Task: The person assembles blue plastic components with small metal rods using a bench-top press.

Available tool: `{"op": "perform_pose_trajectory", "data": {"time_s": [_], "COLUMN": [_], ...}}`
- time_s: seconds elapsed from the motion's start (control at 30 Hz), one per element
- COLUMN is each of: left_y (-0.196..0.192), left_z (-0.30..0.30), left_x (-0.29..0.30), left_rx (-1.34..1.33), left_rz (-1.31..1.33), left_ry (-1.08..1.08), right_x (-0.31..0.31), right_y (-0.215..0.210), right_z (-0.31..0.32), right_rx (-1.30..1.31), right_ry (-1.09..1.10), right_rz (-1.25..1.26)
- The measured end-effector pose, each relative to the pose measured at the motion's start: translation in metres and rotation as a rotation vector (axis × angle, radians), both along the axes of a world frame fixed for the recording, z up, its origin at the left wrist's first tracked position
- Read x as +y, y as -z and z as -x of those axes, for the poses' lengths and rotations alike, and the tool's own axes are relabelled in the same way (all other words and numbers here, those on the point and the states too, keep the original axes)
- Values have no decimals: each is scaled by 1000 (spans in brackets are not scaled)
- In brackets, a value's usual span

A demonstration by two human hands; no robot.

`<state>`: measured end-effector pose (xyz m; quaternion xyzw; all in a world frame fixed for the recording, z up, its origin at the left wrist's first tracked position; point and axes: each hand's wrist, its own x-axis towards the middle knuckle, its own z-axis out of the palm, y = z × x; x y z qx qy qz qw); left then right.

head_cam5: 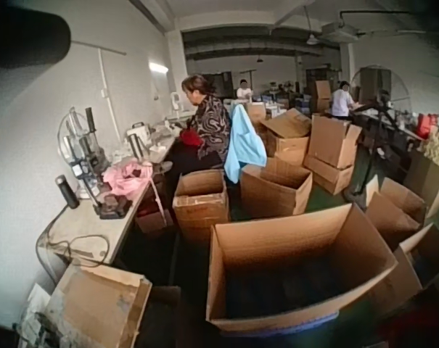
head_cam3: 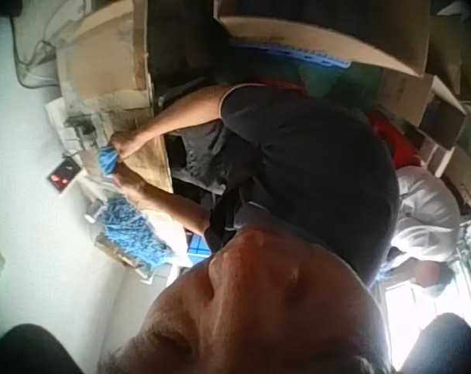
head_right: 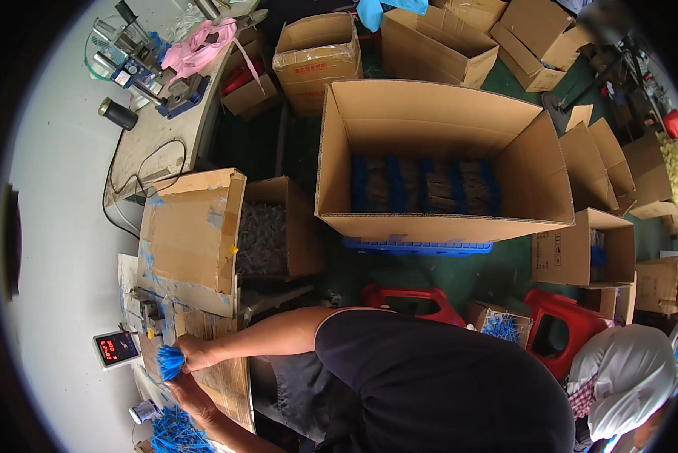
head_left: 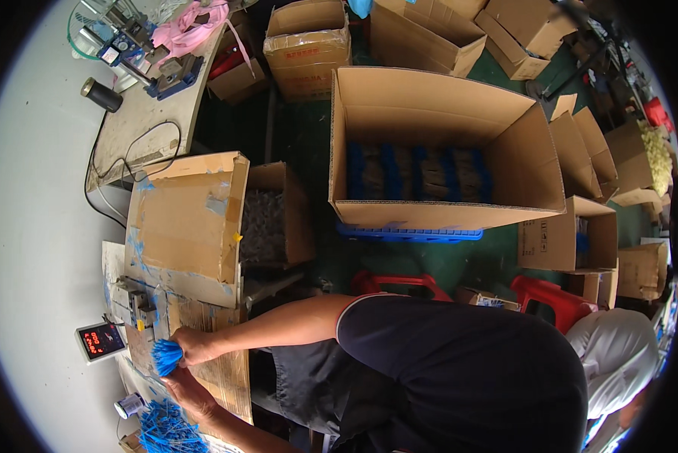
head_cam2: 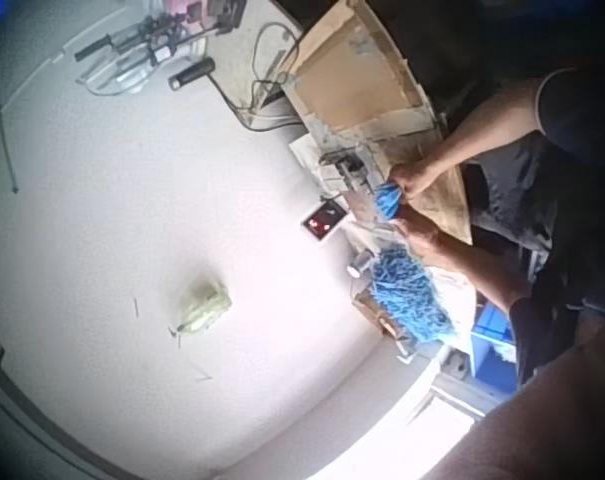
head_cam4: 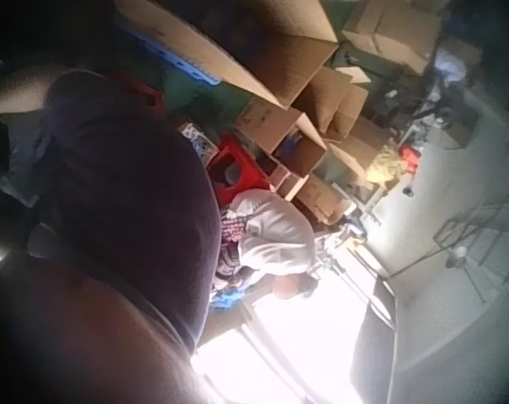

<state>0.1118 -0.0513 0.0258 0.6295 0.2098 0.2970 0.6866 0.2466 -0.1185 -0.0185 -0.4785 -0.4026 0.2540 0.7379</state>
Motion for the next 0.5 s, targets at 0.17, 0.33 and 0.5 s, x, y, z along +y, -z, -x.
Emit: {"op": "perform_pose_trajectory", "data": {"time_s": [0.17, 0.33, 0.5], "left_y": [-30, -5, -15], "left_z": [4, -22, -7], "left_x": [-1, -5, 3], "left_rx": [169, 276, 290], "left_rz": [-348, -472, -354], "left_ry": [-101, -260, -256], "right_x": [0, 8, -14], "right_y": [-23, 7, -15], "right_z": [-2, -23, -25], "right_rx": [-36, -97, 102], "right_ry": [47, 97, -241], "right_rz": [-222, -37, 85]}}
